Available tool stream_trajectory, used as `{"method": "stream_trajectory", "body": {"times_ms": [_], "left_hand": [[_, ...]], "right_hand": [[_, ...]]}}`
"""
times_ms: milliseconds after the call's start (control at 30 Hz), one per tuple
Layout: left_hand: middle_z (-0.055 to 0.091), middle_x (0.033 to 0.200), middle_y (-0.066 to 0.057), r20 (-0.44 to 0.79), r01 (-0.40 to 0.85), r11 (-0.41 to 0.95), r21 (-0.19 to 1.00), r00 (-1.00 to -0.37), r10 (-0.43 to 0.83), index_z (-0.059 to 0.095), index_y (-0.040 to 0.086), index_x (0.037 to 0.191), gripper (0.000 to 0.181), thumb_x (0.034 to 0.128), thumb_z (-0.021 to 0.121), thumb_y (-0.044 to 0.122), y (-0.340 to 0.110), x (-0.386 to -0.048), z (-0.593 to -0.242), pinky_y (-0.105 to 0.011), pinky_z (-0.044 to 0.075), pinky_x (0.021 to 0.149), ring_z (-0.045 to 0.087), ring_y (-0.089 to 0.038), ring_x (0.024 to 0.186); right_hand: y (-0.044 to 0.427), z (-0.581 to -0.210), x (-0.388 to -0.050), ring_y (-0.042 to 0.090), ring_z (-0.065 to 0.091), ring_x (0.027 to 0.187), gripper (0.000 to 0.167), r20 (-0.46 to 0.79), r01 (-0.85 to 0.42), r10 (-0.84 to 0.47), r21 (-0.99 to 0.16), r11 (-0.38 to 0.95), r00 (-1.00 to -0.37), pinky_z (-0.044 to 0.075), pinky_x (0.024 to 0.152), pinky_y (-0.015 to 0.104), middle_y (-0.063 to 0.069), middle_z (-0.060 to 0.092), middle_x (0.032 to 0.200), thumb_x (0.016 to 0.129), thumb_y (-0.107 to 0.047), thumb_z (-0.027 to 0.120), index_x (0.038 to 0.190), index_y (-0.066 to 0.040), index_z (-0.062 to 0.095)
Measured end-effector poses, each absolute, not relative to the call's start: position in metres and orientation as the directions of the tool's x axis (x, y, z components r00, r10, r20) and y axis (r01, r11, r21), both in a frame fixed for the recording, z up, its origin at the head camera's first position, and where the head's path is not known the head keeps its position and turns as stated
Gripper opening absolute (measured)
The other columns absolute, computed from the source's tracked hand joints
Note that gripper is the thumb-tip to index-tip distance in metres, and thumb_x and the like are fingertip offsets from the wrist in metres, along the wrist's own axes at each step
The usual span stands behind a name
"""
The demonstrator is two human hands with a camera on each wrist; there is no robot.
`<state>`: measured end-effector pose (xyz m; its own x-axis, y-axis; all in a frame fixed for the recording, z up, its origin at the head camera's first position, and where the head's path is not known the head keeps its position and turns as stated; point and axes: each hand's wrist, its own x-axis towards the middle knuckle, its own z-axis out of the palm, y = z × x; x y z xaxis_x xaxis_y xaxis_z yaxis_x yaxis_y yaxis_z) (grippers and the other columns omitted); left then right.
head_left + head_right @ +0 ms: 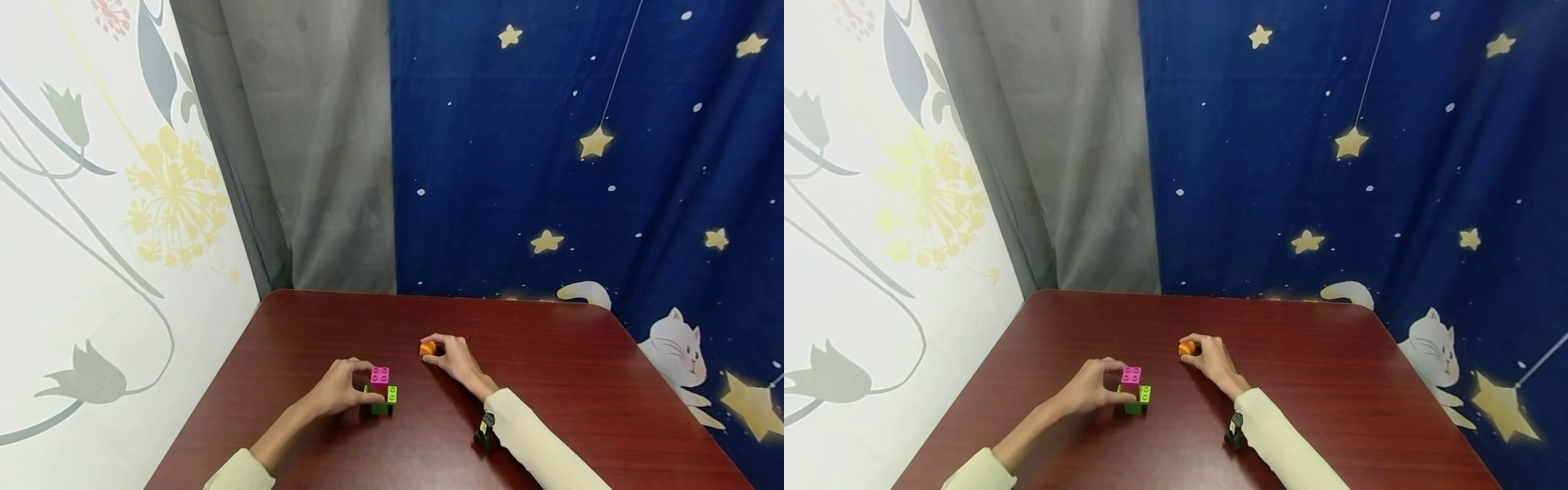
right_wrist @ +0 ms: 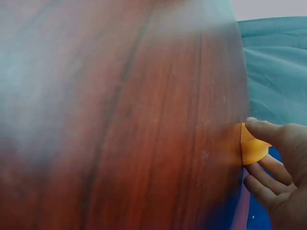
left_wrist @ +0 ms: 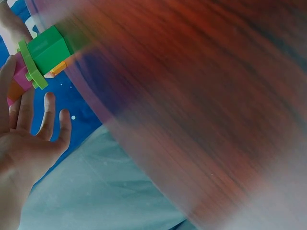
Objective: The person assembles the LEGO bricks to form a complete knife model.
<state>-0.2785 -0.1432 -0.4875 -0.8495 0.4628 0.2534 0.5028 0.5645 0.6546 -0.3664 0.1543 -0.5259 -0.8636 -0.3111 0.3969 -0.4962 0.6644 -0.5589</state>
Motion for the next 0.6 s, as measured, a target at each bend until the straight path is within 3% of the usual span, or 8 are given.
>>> {"method": "stream_trajectory", "body": {"times_ms": [267, 600], "left_hand": [[0.075, 0.104, 0.007, 0.251, 0.497, 0.584, 0.642, -0.856, 0.453, 0.076, 0.018, 0.108, 0.043, 0.0771, 0.092, 0.044, -0.142, -0.278, -0.486, -0.048, 0.054, 0.091, 0.065, -0.021, 0.103], [0.075, 0.106, -0.001, 0.225, 0.482, 0.542, 0.688, -0.852, 0.472, 0.076, 0.015, 0.11, 0.042, 0.0787, 0.092, 0.038, -0.143, -0.279, -0.486, -0.051, 0.056, 0.09, 0.067, -0.031, 0.104]], "right_hand": [[0.156, -0.527, -0.355, 0.019, 0.073, 0.088, 0.026, 0.393, -0.508, -0.326, -0.592, 0.626, -0.86, 0.06, 0.078, 0.038, 0.003, 0.078, 0.099, 0.084, -0.011, 0.087, 0.109, -0.013, 0.08], [0.156, -0.525, -0.337, 0.02, 0.074, 0.088, 0.023, 0.39, -0.532, -0.362, -0.601, 0.596, -0.847, 0.061, 0.078, 0.039, 0.004, 0.078, 0.098, 0.086, -0.008, 0.085, 0.109, -0.011, 0.08]]}}
